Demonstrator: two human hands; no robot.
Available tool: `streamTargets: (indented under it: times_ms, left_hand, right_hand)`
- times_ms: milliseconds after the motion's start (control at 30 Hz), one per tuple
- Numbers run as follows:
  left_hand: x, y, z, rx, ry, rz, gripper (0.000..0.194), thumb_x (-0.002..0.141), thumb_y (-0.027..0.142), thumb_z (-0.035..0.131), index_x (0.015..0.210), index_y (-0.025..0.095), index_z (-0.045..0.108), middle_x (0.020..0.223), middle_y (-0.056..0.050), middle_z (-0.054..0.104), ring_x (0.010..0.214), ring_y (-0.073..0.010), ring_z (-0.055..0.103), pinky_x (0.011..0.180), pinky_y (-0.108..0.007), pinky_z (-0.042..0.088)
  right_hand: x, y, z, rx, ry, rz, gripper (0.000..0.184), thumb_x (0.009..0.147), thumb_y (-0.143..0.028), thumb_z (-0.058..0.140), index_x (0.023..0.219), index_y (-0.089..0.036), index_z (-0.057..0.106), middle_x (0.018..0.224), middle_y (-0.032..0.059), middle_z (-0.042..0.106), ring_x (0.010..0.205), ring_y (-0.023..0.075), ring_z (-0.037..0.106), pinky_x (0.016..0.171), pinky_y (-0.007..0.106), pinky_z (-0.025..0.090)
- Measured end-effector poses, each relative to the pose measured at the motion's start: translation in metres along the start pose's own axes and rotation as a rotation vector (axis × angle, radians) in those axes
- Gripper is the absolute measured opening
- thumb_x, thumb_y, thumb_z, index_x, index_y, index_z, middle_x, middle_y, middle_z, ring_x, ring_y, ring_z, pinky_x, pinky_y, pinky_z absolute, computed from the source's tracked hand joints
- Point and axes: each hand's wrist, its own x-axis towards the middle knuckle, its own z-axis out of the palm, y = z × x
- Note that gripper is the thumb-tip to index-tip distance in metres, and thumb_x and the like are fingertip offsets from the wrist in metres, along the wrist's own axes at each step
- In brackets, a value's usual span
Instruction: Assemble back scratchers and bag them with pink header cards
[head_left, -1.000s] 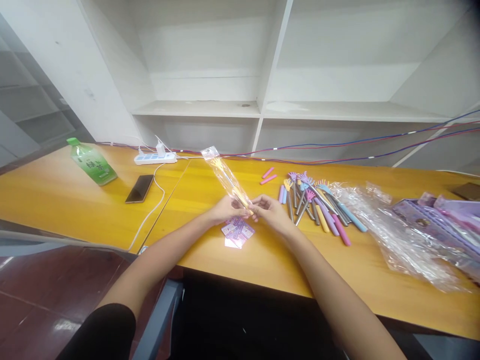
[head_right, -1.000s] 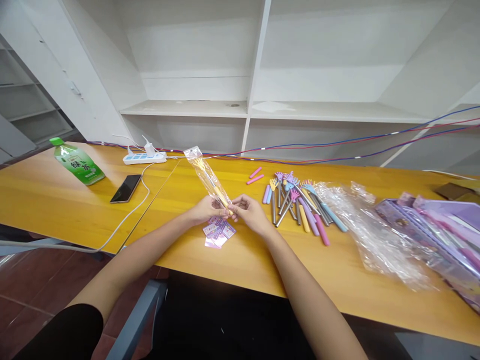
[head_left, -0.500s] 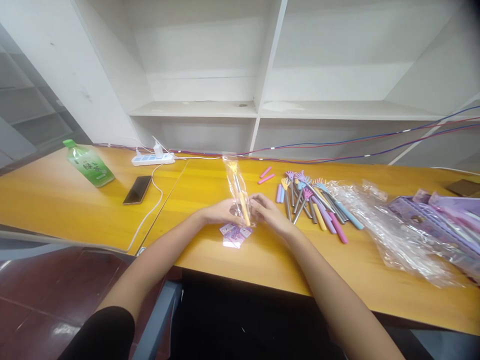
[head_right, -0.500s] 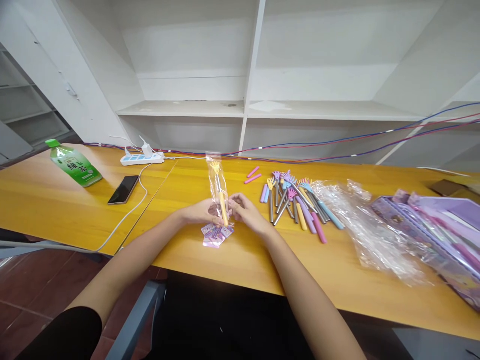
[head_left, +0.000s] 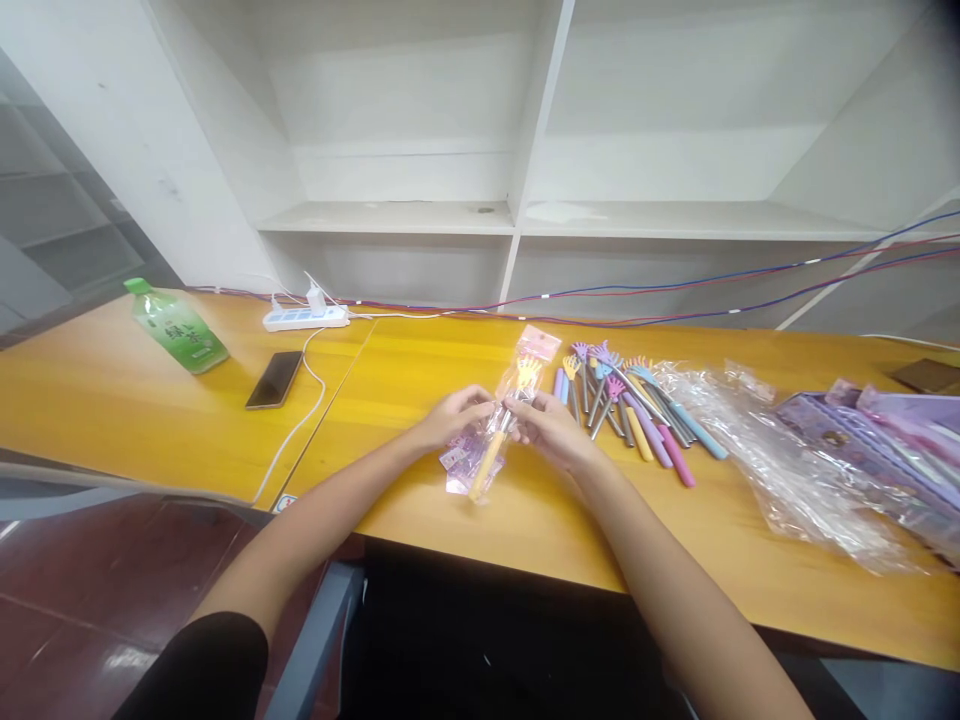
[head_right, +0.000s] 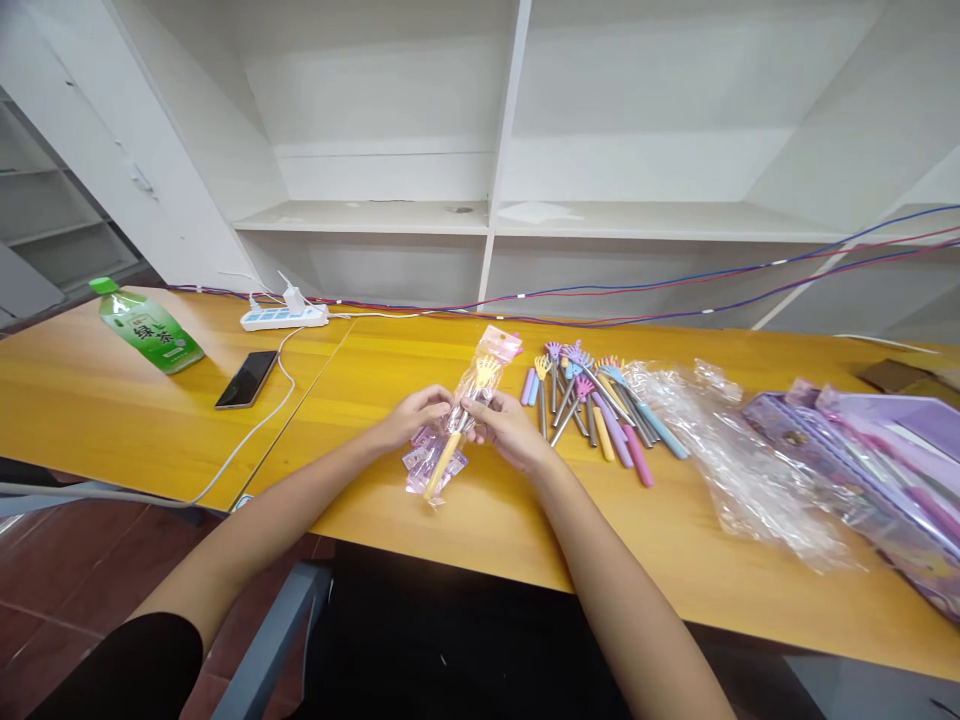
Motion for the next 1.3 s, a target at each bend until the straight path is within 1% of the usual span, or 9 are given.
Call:
streamTargets:
  times_ms: [100,200,333,467,600,867,1000,1100,1300]
  left_hand:
    - [0.002,-0.004,0.002,-0.012,0.204,0.143,0.052,0.082,0.052,0.081,0.116,0.021,0.058,0.107,-0.005,0.065,0.085,-0.0145,0.067,0.073,-0.027,0.056]
    - [0.001,0.0,0.004,-0.012,0.26,0.226,0.048,0.085,0.045,0.079,0.12,0.021,0.055,0.109,-0.006,0.066,0.087,-0.0134,0.066,0.077,-0.026,0.055]
    - [0.003,-0.001,0.001,0.007,0.307,0.225,0.033,0.086,0.039,0.077,0.105,0.02,0.057,0.103,-0.004,0.067,0.083,-0.0127,0.066,0.077,-0.026,0.055]
    - [0.007,-0.007,-0.004,0.064,0.333,0.229,0.024,0.085,0.032,0.077,0.096,0.019,0.06,0.096,-0.002,0.066,0.084,-0.0134,0.066,0.079,-0.027,0.053]
    - [0.008,-0.008,-0.003,0.135,0.34,0.277,0.017,0.087,0.027,0.074,0.095,0.018,0.063,0.093,-0.004,0.068,0.091,-0.0149,0.067,0.087,-0.028,0.052]
    - [0.007,-0.006,-0.004,0.108,0.329,0.299,0.029,0.087,0.025,0.072,0.112,0.019,0.06,0.088,0.0,0.066,0.079,-0.0124,0.063,0.079,-0.026,0.05]
    - [0.009,-0.01,-0.008,0.148,0.281,0.33,0.032,0.08,0.013,0.069,0.111,0.019,0.064,0.103,-0.004,0.071,0.088,-0.0137,0.066,0.083,-0.028,0.052]
    - [0.01,-0.013,-0.01,0.197,0.283,0.302,0.022,0.082,0.014,0.067,0.104,0.017,0.071,0.11,-0.008,0.074,0.097,-0.0168,0.068,0.088,-0.03,0.053]
    - [0.012,-0.013,-0.01,0.198,0.317,0.251,0.028,0.081,0.015,0.07,0.108,0.015,0.077,0.112,-0.01,0.078,0.1,-0.019,0.07,0.093,-0.032,0.054]
  right_hand:
    - [-0.003,0.002,0.002,-0.059,-0.144,0.055,0.043,0.08,-0.056,0.087,0.087,-0.017,0.07,0.068,0.0034,0.072,0.056,0.0137,0.064,0.053,0.026,0.049]
    - [-0.004,0.009,0.007,-0.12,-0.317,0.153,0.047,0.082,-0.059,0.085,0.087,-0.014,0.074,0.073,0.0096,0.077,0.063,0.0183,0.072,0.06,0.029,0.057]
    - [-0.007,0.015,0.013,-0.155,-0.441,0.191,0.046,0.087,-0.058,0.081,0.093,-0.012,0.077,0.083,0.0128,0.081,0.071,0.0192,0.076,0.069,0.031,0.061]
    - [-0.01,0.014,0.017,-0.176,-0.483,0.223,0.043,0.087,-0.054,0.081,0.102,-0.014,0.078,0.087,0.0111,0.081,0.07,0.0181,0.075,0.069,0.031,0.062]
    - [-0.012,0.01,0.021,-0.186,-0.511,0.251,0.05,0.085,-0.055,0.083,0.113,-0.014,0.078,0.09,0.0103,0.081,0.072,0.0188,0.075,0.068,0.031,0.062]
    - [-0.011,0.008,0.024,-0.21,-0.563,0.273,0.062,0.084,-0.055,0.084,0.127,-0.012,0.075,0.1,0.0124,0.081,0.076,0.018,0.075,0.071,0.03,0.061]
    - [-0.011,0.008,0.023,-0.217,-0.539,0.254,0.058,0.083,-0.054,0.085,0.12,-0.011,0.077,0.094,0.0105,0.08,0.075,0.0187,0.074,0.072,0.032,0.062]
    - [-0.011,0.009,0.021,-0.224,-0.523,0.241,0.058,0.082,-0.054,0.086,0.119,-0.012,0.076,0.092,0.0094,0.08,0.073,0.0189,0.074,0.072,0.033,0.062]
    - [-0.01,0.011,0.02,-0.24,-0.517,0.234,0.06,0.083,-0.055,0.085,0.123,-0.012,0.075,0.094,0.0099,0.081,0.076,0.0199,0.075,0.073,0.033,0.061]
